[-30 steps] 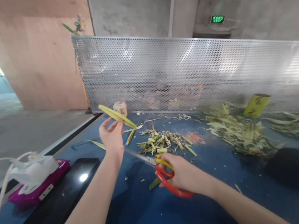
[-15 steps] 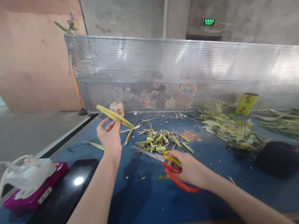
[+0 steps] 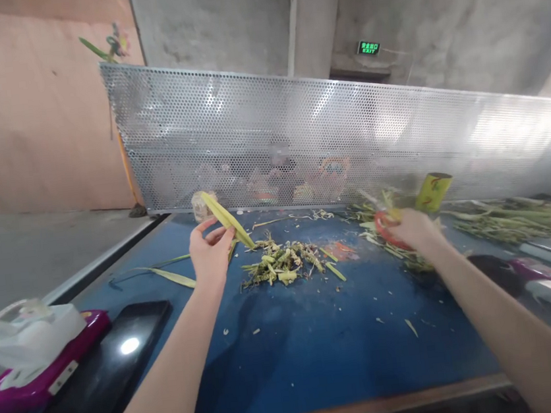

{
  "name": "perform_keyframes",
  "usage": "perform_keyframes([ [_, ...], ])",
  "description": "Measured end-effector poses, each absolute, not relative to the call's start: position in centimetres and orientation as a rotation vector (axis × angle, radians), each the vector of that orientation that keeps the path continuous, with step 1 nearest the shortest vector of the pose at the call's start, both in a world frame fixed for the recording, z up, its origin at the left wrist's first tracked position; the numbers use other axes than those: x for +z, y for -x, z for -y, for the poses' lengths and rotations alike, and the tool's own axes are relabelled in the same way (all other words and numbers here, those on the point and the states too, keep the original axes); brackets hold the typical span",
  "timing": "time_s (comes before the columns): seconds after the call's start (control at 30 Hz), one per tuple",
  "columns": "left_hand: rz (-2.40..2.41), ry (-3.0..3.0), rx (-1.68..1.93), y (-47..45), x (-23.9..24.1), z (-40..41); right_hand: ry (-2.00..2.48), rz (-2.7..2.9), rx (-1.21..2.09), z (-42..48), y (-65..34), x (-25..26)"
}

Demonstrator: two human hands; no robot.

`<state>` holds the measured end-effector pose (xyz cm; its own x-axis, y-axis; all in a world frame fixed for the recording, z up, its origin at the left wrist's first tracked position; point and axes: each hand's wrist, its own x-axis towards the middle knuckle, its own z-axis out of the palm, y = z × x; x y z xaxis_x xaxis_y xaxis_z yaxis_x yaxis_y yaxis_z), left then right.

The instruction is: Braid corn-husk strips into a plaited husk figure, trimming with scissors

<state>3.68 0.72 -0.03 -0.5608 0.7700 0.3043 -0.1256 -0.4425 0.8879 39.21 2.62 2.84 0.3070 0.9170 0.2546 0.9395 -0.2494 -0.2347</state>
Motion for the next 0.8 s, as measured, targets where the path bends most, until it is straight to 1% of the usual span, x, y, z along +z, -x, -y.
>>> perform_keyframes([
  [0.03,-1.174,-0.98,2.031,-3.7,-0.1,-0.7,2.282,1.729,-0.089,-2.3,-38.3,1.9],
  [0.17,-1.198,-0.984,1.988,-3.9,-0.1,-0.7,2.341,2.029,0.133,-0.3,-35.8,-1.2],
  [0.27,-1.244,-1.019,1.925,-4.1,-0.3,-0.8,2.326,2.053,0.204,1.6,-35.2,-2.0],
  [0.4,-1.217,-1.132,1.861,-4.9,-0.6,-0.7,2.379,1.957,0.163,3.8,-34.1,-1.9],
  [0.5,-1.163,-1.249,1.741,-5.6,-0.6,-0.1,2.428,1.933,0.005,4.6,-32.6,-1.2],
  [0.57,-1.131,-1.314,1.66,-6.0,-0.7,0.2,2.381,1.966,-0.104,4.7,-31.3,-0.5],
  [0.6,-1.117,-1.339,1.627,-6.2,-0.7,0.3,2.293,2.017,-0.09,4.7,-30.4,-0.1],
  [0.7,-1.111,-1.413,1.555,-6.2,-1.0,0.1,1.847,2.142,0.199,5.1,-26.9,1.3],
  [0.8,-1.128,-1.505,1.523,-6.1,-1.5,-0.5,1.351,2.23,0.292,6.7,-21.8,2.5],
])
